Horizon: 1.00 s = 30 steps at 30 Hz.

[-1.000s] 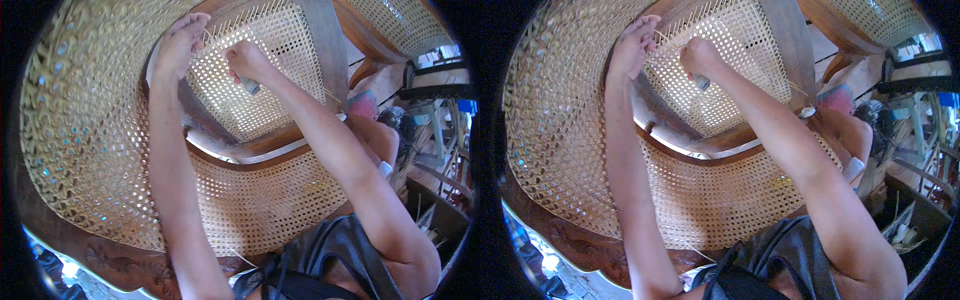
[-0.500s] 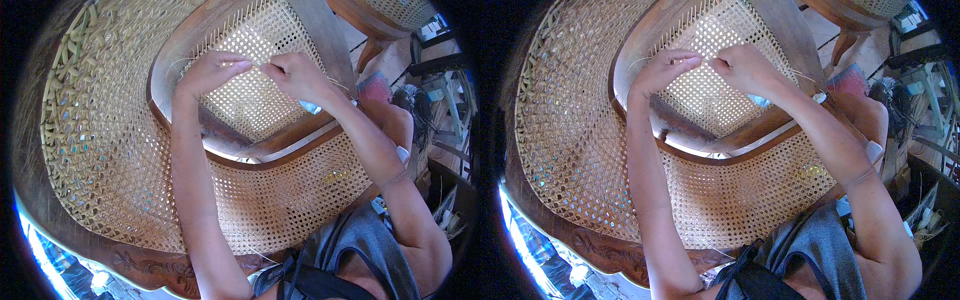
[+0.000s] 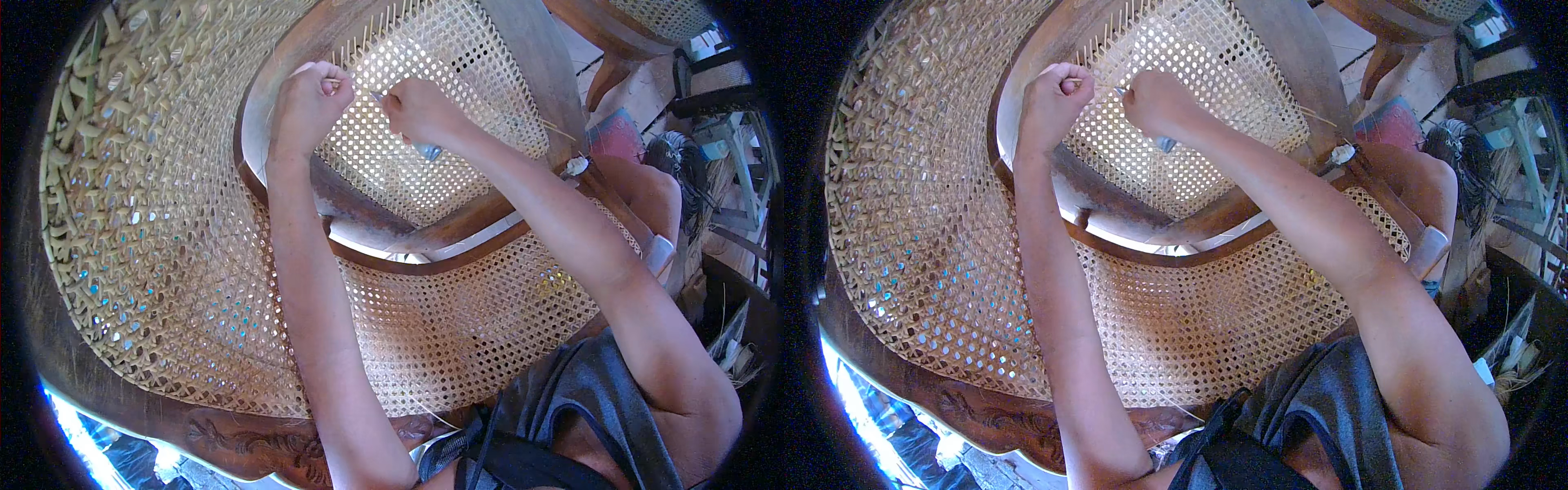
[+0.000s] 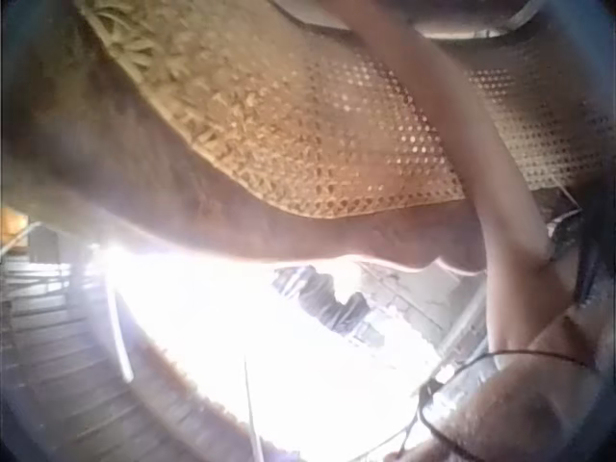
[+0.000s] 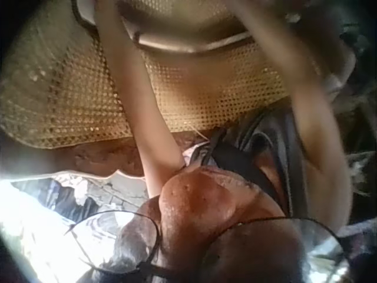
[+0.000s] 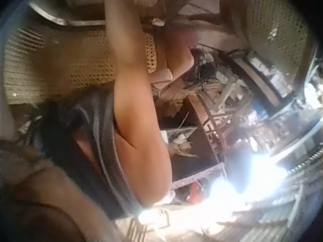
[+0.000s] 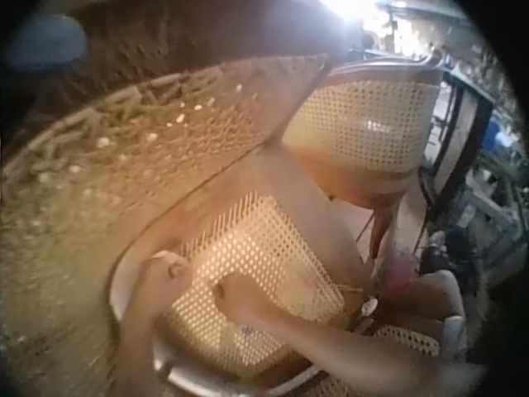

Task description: Thread and weave cane material onto a wooden armchair frame.

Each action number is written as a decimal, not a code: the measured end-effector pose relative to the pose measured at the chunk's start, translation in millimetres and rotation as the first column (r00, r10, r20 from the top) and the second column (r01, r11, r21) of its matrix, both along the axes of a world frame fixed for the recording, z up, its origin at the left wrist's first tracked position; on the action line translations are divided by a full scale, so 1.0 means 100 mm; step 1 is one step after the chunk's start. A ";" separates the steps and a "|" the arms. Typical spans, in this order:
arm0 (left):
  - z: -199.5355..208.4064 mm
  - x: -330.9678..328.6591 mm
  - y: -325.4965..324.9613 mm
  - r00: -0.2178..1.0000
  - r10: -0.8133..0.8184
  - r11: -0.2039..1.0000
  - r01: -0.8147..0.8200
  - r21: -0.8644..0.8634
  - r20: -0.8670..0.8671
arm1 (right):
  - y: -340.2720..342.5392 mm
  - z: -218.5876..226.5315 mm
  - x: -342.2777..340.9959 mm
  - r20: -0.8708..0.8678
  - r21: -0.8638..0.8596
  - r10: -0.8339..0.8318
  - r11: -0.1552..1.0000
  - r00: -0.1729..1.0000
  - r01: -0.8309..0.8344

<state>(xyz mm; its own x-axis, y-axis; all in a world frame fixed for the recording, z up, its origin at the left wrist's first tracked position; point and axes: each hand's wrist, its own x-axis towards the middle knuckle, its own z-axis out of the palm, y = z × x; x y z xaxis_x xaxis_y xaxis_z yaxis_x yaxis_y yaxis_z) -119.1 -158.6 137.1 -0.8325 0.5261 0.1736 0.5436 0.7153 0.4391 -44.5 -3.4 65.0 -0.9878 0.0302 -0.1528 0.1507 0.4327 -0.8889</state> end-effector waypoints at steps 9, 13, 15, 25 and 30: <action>-0.02 -0.05 0.09 0.975 -0.147 0.982 0.124 -0.142 -0.164 | -0.10 0.01 -0.20 -0.145 0.100 -0.057 0.992 0.988 0.072; -0.06 -0.19 -0.07 0.978 -0.183 0.978 0.172 -0.118 -0.095 | -0.12 0.06 -0.18 -0.102 0.059 -0.013 0.998 0.995 0.019; -0.12 -0.22 -0.09 0.970 -0.224 0.971 0.214 -0.102 -0.092 | -0.07 0.10 -0.13 -0.007 -0.085 0.029 0.996 1.000 -0.029; -0.13 0.04 0.05 0.997 -0.041 0.982 0.028 -0.189 -0.066 | 0.08 -0.05 -0.06 -0.068 0.334 -0.008 0.942 0.998 0.030; 0.14 0.12 0.10 0.993 0.037 0.940 -0.074 -0.334 -0.115 | 0.65 -0.26 0.52 -0.107 0.403 -0.040 0.912 0.993 0.080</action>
<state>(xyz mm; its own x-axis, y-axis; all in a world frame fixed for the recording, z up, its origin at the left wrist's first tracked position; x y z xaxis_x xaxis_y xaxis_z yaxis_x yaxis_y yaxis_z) -106.7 -148.5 151.4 -0.8487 0.5224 0.0828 0.5288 0.8417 0.1091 7.3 61.2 38.9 -0.9914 0.1294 -0.0209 0.1118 0.7518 -0.6499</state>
